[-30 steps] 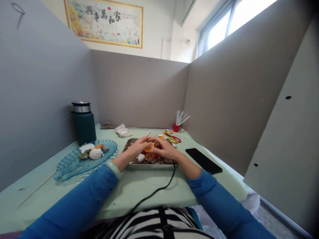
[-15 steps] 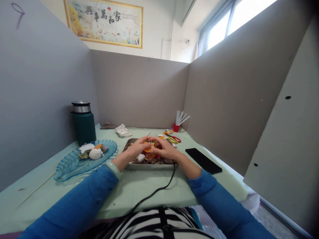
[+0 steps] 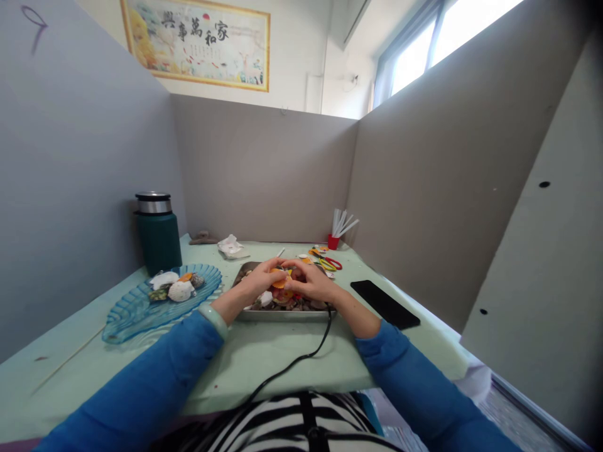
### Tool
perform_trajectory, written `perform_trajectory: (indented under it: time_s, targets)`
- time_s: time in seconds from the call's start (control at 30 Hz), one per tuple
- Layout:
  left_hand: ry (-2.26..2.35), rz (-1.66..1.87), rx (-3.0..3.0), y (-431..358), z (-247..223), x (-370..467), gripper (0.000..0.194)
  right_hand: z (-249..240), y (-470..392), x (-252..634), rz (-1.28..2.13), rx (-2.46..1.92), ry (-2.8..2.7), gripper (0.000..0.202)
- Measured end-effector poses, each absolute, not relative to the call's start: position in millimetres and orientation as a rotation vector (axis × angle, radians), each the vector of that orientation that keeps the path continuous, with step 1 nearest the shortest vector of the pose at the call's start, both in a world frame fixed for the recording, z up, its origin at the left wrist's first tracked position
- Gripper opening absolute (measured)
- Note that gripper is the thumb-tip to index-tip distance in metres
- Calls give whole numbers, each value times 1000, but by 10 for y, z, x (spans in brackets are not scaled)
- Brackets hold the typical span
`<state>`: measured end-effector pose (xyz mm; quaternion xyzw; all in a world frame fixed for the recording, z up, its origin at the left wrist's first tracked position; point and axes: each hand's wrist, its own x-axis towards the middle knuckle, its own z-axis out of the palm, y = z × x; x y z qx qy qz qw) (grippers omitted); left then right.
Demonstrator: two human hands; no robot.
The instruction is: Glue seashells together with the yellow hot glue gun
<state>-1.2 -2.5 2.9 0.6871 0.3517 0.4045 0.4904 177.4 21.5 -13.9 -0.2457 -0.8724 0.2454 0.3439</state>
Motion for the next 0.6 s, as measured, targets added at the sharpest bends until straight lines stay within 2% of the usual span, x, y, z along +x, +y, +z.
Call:
perform_trajectory:
  time_s: [0.3,0.6]
  targets:
    - [844,1024,1597,-34,32,-12,51,-199,269,1776,621,-590,-2206,51]
    - [858,1038,1576,-33,33,7,45,-172,250,1779,541,-626,-2199,55]
